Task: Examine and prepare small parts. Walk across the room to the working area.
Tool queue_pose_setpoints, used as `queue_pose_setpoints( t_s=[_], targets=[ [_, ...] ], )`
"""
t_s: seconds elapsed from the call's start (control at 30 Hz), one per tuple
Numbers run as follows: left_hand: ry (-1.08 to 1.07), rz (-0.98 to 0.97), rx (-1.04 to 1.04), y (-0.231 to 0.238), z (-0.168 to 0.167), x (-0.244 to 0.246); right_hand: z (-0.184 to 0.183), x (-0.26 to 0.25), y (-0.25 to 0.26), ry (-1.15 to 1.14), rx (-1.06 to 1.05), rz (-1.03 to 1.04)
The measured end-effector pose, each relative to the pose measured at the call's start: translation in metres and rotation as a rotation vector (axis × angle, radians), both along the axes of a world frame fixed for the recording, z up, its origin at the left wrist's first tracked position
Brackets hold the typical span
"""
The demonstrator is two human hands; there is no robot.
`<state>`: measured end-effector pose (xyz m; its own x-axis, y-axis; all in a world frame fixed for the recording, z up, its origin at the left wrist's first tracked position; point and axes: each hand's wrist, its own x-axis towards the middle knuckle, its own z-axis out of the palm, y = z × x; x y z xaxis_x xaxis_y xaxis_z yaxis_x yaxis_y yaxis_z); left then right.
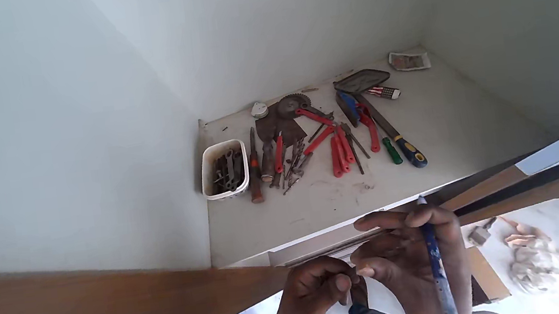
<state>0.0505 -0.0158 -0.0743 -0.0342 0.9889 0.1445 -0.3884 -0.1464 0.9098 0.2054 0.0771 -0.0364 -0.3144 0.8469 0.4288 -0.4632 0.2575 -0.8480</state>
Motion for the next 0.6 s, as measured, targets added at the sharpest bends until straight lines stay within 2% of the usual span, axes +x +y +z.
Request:
queue_pose_setpoints(
  t_s=[0.13, 0.27, 0.4, 0.6],
  targets=[
    [0.017, 0.039, -0.030, 0.002, -0.001, -0.005, -0.012, 0.000, -0.003, -0.027, -0.087, 0.107],
    [0.025, 0.070, -0.066, 0.001, -0.004, -0.004, -0.026, -0.004, -0.010, -0.104, -0.065, 0.013],
    [0.049, 0.042, -0.104, -0.002, -0.008, -0.005, -0.031, 0.000, -0.005, -0.098, -0.081, 0.058],
    [0.119, 0.007, -0.133, 0.000, -0.013, -0.011, -0.033, 0.002, -0.004, -0.166, -0.007, 0.014]
  ],
)
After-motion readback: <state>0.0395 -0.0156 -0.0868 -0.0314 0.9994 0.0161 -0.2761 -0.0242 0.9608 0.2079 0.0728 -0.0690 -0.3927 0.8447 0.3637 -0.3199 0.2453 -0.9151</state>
